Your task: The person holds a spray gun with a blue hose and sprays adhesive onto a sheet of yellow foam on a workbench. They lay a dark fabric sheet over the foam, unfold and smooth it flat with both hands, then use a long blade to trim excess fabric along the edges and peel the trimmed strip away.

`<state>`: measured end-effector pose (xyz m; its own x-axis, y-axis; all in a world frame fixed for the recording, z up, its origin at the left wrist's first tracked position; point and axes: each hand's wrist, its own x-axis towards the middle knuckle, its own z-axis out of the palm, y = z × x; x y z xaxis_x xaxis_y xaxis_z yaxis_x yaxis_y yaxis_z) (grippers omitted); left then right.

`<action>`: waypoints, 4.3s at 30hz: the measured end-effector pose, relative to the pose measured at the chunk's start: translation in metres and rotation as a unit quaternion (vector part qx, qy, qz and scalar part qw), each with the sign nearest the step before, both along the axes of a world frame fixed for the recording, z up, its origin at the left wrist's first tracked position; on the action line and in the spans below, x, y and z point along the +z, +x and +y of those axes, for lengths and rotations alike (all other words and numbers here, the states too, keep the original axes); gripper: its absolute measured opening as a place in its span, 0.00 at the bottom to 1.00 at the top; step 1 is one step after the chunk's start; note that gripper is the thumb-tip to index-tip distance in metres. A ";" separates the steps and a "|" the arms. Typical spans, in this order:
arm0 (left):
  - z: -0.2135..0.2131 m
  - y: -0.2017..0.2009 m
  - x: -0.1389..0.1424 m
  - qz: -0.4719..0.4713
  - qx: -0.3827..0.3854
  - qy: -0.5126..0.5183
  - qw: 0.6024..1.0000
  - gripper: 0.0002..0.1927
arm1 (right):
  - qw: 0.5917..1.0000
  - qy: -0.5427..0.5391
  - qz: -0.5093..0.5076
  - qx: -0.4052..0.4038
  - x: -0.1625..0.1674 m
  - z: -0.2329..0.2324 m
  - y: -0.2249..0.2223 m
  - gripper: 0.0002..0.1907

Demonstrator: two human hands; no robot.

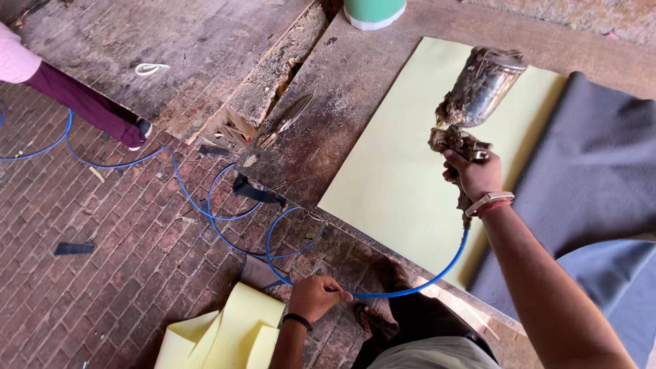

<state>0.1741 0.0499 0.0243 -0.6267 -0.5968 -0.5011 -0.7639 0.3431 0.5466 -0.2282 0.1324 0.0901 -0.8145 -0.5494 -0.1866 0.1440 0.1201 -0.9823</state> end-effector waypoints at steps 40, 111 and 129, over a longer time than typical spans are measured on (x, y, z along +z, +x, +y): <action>0.118 -0.246 0.019 0.044 -0.004 0.007 0.999 0.16 | 0.976 -0.023 0.096 -0.193 -0.002 0.179 -0.255 0.25; 0.119 -0.184 -0.013 0.056 -0.084 0.043 0.994 0.18 | 0.990 0.121 0.049 0.053 0.025 0.218 -0.102 0.30; 0.107 -0.208 0.020 0.056 0.008 0.023 0.998 0.20 | 0.978 -0.033 0.186 -0.093 0.050 0.172 -0.177 0.22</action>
<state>-0.0343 0.1574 0.0440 -0.6707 -0.5846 -0.4566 -0.7027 0.3035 0.6435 -0.4051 0.3043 0.1403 -0.9064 -0.3857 0.1723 -0.2108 0.0596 -0.9757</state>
